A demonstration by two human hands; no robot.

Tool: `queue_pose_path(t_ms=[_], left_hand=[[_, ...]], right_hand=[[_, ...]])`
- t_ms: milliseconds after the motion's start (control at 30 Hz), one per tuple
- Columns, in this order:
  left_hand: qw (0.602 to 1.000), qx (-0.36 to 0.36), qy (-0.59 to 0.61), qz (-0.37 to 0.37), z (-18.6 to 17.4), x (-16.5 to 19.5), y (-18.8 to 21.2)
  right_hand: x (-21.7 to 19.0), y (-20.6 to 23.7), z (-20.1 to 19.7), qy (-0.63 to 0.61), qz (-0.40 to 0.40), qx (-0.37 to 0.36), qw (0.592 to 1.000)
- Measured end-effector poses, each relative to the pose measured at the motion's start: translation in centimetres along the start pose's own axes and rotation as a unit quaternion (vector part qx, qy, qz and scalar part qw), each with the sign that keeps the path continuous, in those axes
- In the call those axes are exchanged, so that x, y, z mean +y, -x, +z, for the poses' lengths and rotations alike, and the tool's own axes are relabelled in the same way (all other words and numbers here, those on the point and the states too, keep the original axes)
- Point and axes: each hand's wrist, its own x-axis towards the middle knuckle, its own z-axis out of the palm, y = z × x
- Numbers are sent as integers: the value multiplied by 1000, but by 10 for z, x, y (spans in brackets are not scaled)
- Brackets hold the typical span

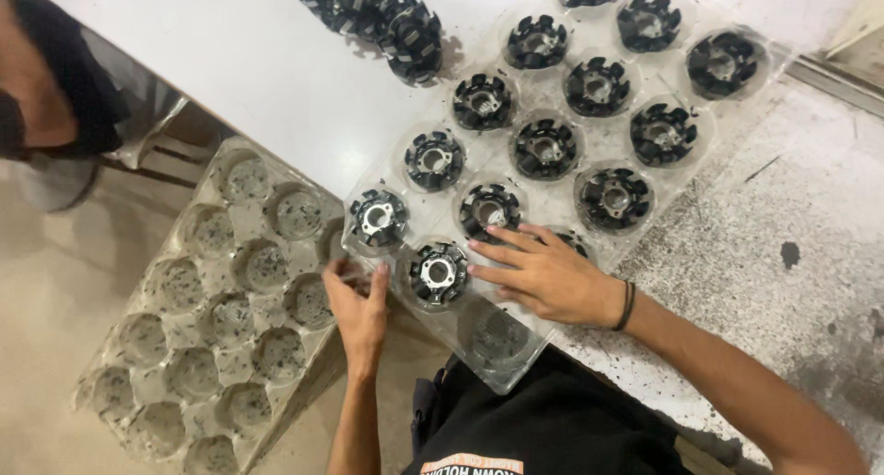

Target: The person solders wire leads onto black wheel hub components at a workbench, touching a soldering iron to each hub in turn. They place finished hubs into clear plastic trays and move trays aside, working through rows of hubs one at a time.

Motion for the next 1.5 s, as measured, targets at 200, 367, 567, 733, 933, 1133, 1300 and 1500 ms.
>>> queue_pose_path(t_ms=[200,367,567,733,933,1133,1300,1500], left_hand=[[947,-112,289,-86,47,-16,30],[967,-97,229,-47,49,-13,25],[965,-89,238,-61,26,-3,14],[950,-105,286,-74,17,-2,7],[954,-112,260,-95,19,2,9],[947,-106,270,-138,23,13,9],[944,-88,290,-130,22,17,7],[955,-118,250,-104,-12,42,0]], right_hand=[[-1,-1,27,72,-30,45,996],[100,81,-30,137,176,290,931],[212,160,-71,-61,481,456,747],[245,113,-82,-319,451,540,634],[240,84,-91,-349,289,634,626],[243,86,-82,-317,368,640,596],[252,88,-69,-264,334,667,612],[246,86,-102,-59,261,673,689]])
